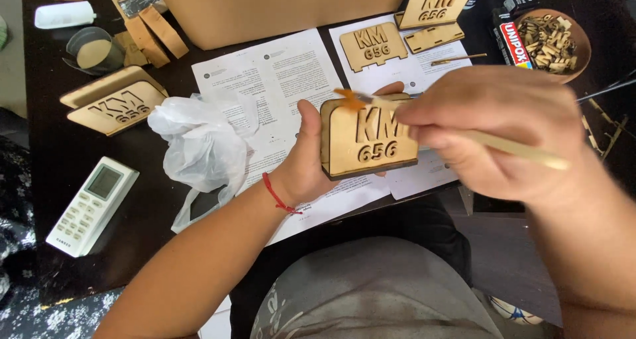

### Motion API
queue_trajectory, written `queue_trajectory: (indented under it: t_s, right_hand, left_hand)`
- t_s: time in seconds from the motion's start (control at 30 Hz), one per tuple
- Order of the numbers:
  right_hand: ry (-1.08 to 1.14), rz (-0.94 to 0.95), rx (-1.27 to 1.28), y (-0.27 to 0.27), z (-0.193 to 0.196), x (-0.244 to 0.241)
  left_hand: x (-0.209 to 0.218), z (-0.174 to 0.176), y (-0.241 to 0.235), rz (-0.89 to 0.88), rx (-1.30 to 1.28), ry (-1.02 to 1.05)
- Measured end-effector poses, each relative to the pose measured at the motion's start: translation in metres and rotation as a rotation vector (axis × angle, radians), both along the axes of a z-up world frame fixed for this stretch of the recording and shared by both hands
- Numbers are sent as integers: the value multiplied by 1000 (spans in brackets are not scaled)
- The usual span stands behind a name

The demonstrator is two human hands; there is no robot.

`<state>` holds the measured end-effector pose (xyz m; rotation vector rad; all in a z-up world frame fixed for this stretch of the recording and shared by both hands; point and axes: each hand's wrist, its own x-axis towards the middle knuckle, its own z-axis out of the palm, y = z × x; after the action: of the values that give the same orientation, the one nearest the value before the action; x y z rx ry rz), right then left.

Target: The person applies a white liquid to small rectangular wooden pieces engraved with 'KM 656' using a paintbrush. The person repeatedly dips the brush into a small bowl and coats the surface of each piece, then places finished pieces into a cardboard box.

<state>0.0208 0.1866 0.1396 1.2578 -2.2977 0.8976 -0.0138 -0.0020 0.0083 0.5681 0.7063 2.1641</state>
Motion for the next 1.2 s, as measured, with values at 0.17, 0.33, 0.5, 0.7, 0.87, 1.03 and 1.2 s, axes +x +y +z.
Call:
queue_trajectory:
  t_s: [0.17, 0.33, 0.5, 0.7, 0.87, 1.03, 1.2]
  right_hand:
    - [78, 168, 74, 5, -9, 8]
    - [-30, 369, 167, -6, -16, 26]
    - [-173, 232, -15, -6, -1, 37]
    - [-109, 185, -38, 22, -36, 25]
    - [-129, 202, 3, 0, -9, 30]
    - [-175, 311, 56, 9, -16, 19]
    - [-228, 141, -64, 28, -14, 19]
  left_hand:
    - [1, 2, 1, 24, 63, -109]
    - [1, 4, -2, 6, 3, -51]
    - [4, 18, -5, 22, -80, 9]
    - [3, 8, 0, 53, 81, -27]
    - [5, 13, -3, 55, 31, 27]
    - [2, 10, -1, 61, 70, -23]
    - [2, 17, -3, 27, 18, -100]
